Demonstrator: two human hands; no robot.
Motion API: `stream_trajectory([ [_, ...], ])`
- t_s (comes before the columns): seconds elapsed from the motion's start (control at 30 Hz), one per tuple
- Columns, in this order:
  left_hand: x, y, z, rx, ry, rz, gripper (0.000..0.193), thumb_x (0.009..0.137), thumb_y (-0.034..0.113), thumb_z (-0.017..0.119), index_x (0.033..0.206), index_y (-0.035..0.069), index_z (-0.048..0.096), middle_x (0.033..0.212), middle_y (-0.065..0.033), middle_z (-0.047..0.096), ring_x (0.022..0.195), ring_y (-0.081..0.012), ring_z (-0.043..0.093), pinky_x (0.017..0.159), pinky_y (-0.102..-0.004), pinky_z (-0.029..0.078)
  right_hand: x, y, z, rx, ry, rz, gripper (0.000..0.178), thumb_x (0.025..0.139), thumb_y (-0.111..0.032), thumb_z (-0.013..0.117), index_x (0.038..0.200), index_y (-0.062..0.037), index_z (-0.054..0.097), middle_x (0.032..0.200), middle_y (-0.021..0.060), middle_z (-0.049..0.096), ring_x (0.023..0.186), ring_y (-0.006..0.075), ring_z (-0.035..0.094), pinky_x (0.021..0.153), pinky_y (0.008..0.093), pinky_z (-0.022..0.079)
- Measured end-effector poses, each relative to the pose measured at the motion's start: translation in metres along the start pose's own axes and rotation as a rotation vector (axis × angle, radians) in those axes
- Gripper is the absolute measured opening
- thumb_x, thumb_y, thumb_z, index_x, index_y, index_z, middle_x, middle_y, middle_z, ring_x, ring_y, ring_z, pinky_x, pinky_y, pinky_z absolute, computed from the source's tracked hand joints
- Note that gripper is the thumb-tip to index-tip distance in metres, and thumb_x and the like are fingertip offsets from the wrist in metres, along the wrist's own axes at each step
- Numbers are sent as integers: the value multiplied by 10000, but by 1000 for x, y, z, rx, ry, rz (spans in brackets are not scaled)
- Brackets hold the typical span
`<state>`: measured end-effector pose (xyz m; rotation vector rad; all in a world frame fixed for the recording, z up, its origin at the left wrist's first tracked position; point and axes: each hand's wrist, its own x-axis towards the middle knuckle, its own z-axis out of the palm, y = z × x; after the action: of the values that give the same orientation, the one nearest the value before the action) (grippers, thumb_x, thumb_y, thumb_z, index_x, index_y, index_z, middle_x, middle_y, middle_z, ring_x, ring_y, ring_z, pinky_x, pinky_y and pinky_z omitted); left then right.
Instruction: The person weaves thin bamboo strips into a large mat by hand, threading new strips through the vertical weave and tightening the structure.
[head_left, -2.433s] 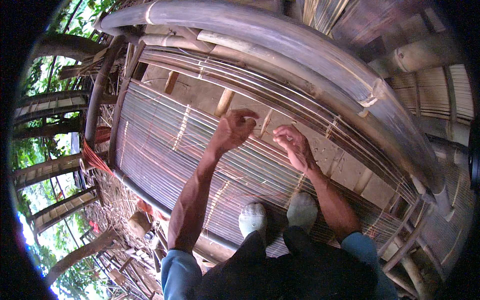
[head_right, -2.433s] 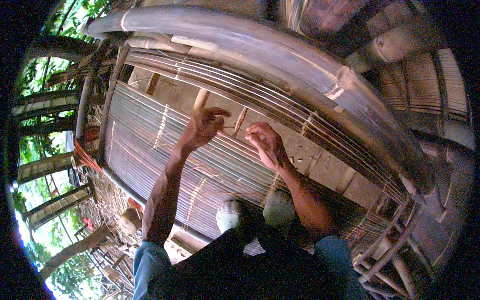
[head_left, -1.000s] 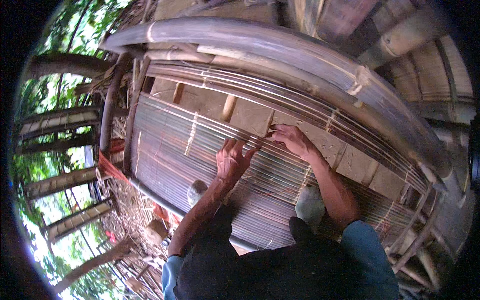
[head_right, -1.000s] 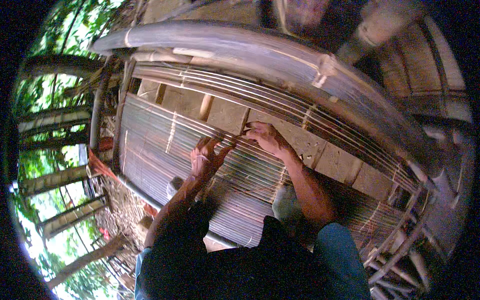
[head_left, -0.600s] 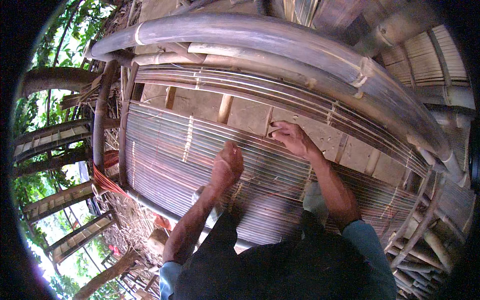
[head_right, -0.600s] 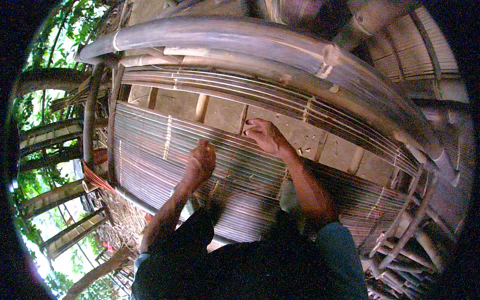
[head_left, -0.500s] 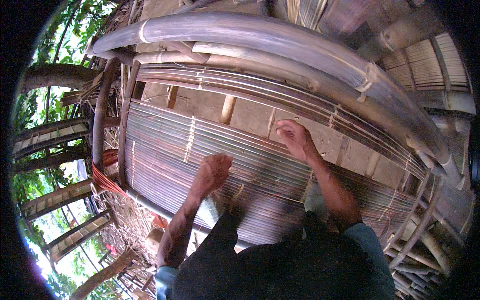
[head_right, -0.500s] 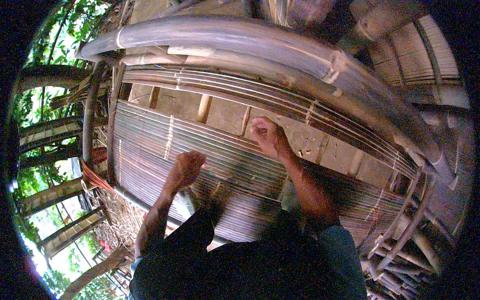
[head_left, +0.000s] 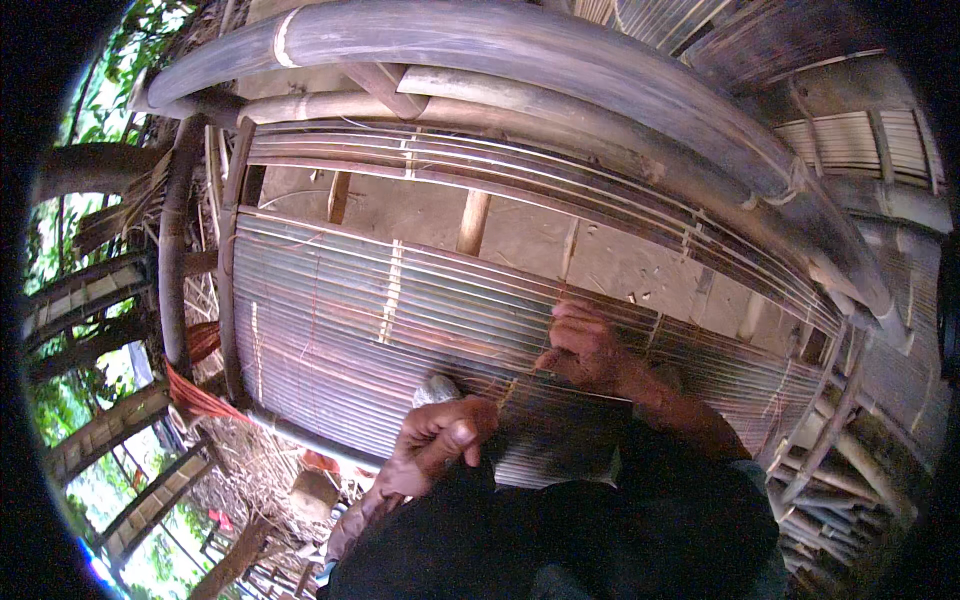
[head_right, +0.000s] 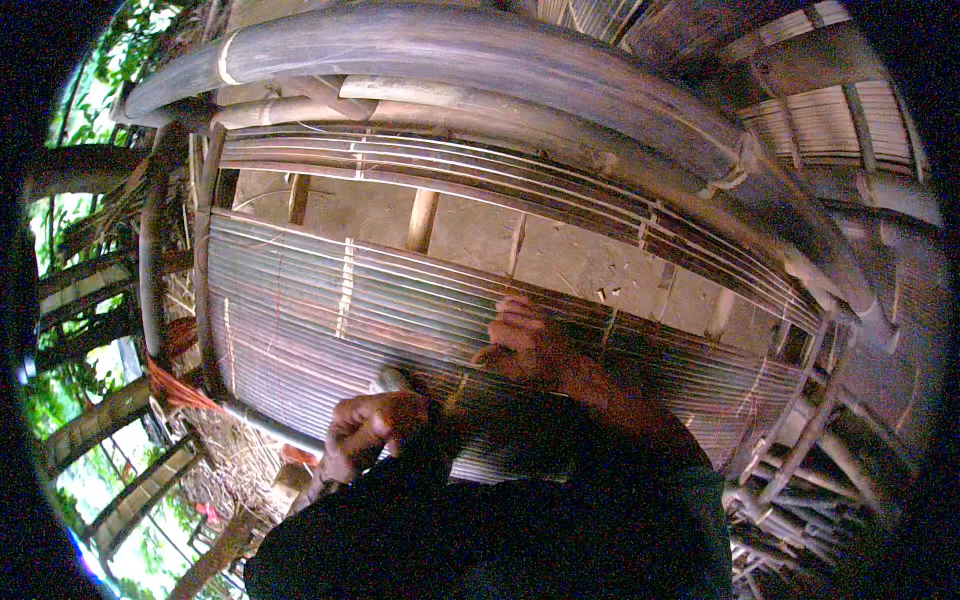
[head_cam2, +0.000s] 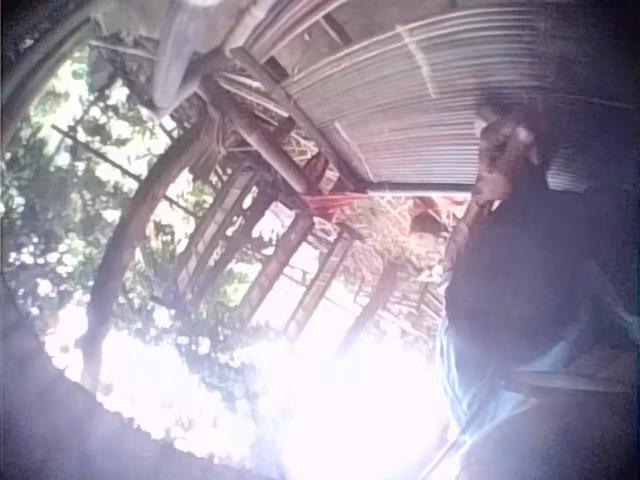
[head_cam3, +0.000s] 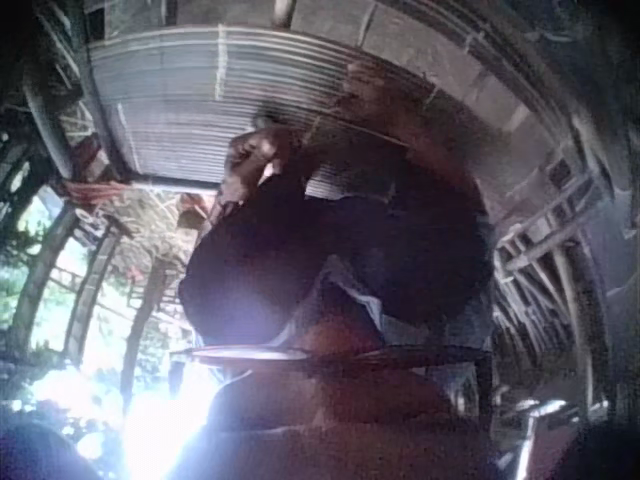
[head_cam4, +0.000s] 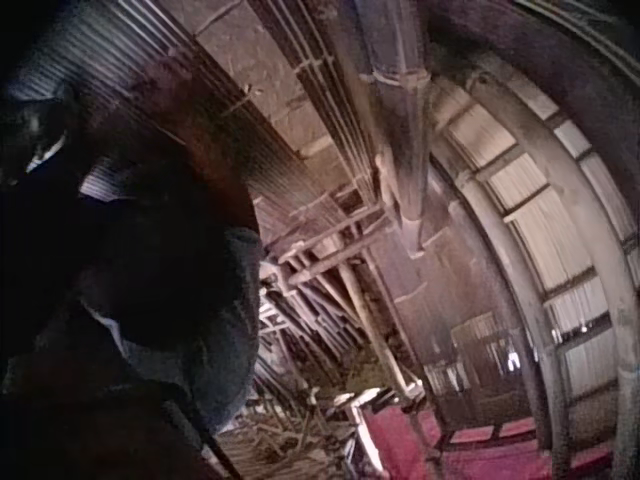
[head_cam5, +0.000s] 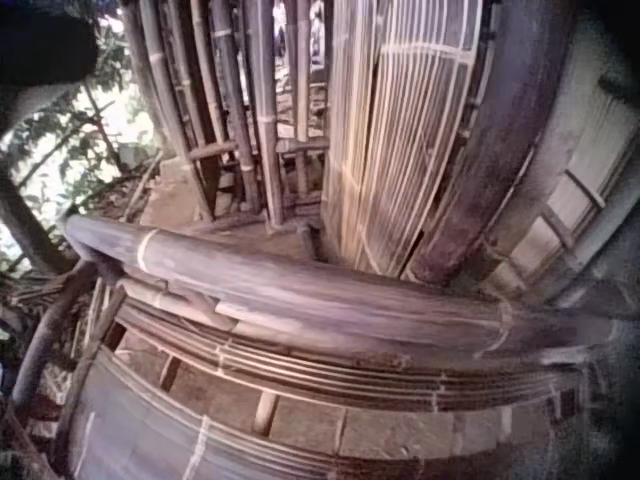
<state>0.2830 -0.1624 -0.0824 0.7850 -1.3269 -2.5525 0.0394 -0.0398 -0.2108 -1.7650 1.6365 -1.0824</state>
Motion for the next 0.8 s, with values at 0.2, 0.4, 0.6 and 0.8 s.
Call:
stream_trajectory([
  [0.2, -38, 7, -34, 102, 155, 22, 475, 1025, 279, 507, 646, -5, 549, 645, -88, 549, 659, -193, 523, 650, -346, 447, 25, -46, 34, -23, 8, 187, 327, 789, -216, 745, 626, -59, 508, 657, 113, 512, 669, 315, 543, 729, 424, 426],
  [0.4, -50, -34, -62, -152, 319, -183, 437, 1016, 275, 511, 671, 19, 589, 641, -73, 554, 684, -205, 554, 866, -414, 447, 49, -45, 32, 1, -120, 227, 245, 802, -225, 767, 900, -42, 638, 867, 119, 628, 773, 294, 621, 795, 414, 499],
  [0.6, -74, -73, -133, 17, 606, -208, 364, 982, 278, 569, 789, -5, 693, 939, -158, 725, 887, -222, 661, 917, -364, 464, 131, -13, 31, 23, -107, 419, 399, 835, -238, 763, 1169, -61, 634, 1046, 130, 665, 930, 266, 681, 810, 368, 569],
  [0.8, -75, -44, -209, 840, 941, 135, 236, 885, 217, 705, 949, -10, 689, 881, -155, 701, 922, -225, 669, 815, -377, 498, 194, 9, 68, -199, -158, -120, 251, 832, -130, 727, 1064, -56, 665, 960, 123, 682, 865, 281, 689, 720, 370, 576],
])
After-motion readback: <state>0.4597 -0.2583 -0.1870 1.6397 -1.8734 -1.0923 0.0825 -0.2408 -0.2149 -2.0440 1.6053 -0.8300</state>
